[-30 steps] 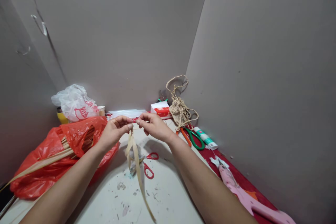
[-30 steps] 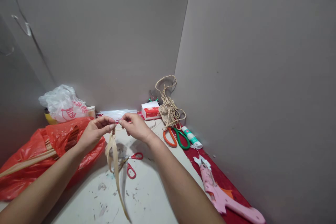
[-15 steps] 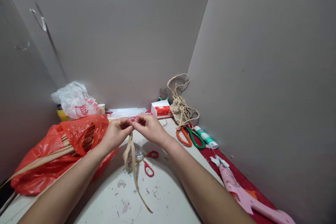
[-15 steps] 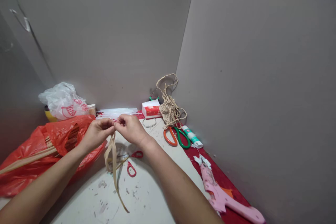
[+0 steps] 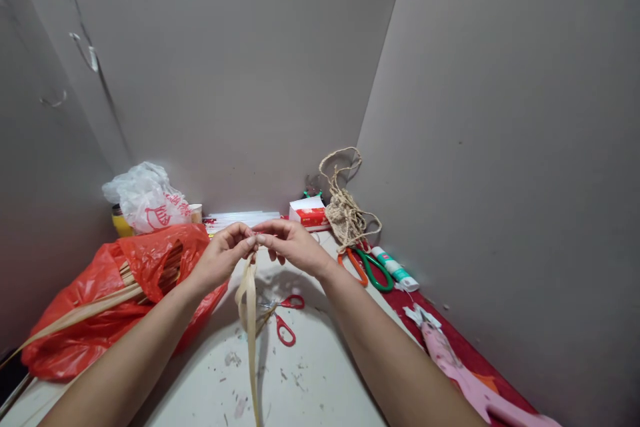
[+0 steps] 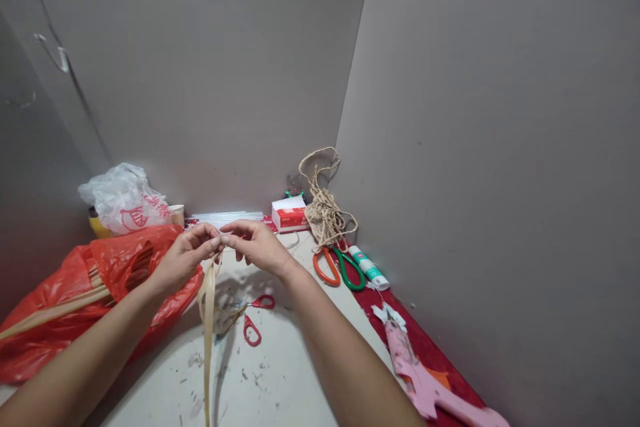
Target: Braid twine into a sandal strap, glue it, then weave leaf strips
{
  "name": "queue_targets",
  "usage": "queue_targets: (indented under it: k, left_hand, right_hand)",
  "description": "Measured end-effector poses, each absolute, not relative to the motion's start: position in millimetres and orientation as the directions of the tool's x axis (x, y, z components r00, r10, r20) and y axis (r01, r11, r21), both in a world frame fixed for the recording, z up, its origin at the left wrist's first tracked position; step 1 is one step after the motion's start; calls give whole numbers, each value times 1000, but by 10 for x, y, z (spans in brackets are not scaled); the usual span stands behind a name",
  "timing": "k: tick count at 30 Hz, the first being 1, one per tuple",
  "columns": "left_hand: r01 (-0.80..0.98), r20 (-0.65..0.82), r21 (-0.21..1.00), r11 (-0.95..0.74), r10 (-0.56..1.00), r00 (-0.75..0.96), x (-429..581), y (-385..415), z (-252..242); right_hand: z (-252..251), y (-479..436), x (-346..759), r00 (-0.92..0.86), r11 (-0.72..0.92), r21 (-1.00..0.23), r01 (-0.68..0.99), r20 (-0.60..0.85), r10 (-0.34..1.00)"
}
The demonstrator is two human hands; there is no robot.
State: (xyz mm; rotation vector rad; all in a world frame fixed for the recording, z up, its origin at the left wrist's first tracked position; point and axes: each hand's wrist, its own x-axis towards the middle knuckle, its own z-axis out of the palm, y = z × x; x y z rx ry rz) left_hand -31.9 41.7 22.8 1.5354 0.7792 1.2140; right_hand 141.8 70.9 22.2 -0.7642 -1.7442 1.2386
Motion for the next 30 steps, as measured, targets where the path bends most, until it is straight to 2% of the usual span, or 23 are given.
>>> queue_targets:
  k: [4,15,21,26,30]
  left_hand:
    - [-106,300,954,-281,906,299,-313,395,251]
    - [-97,268,963,-251,919,290,-299,368,282]
    - [-140,225,969,-202,959,175,-356,432,247]
    - [-160,183,975,-156,969,169,-405,475,236]
    - [-134,221,971,-195,952,213,-412,453,253]
  right_hand:
    - [196,715,1400,-445,326,-942,-75,324,835]
    - [217,709,1410,-452,357,-932,-56,343,823]
    - [227,654,1369,-404,475,-880,0,434,805]
    - [266,610,1385,-439,610,-787,96,516,736]
    - [280,620,1402,-393,493,-867,75,428,814]
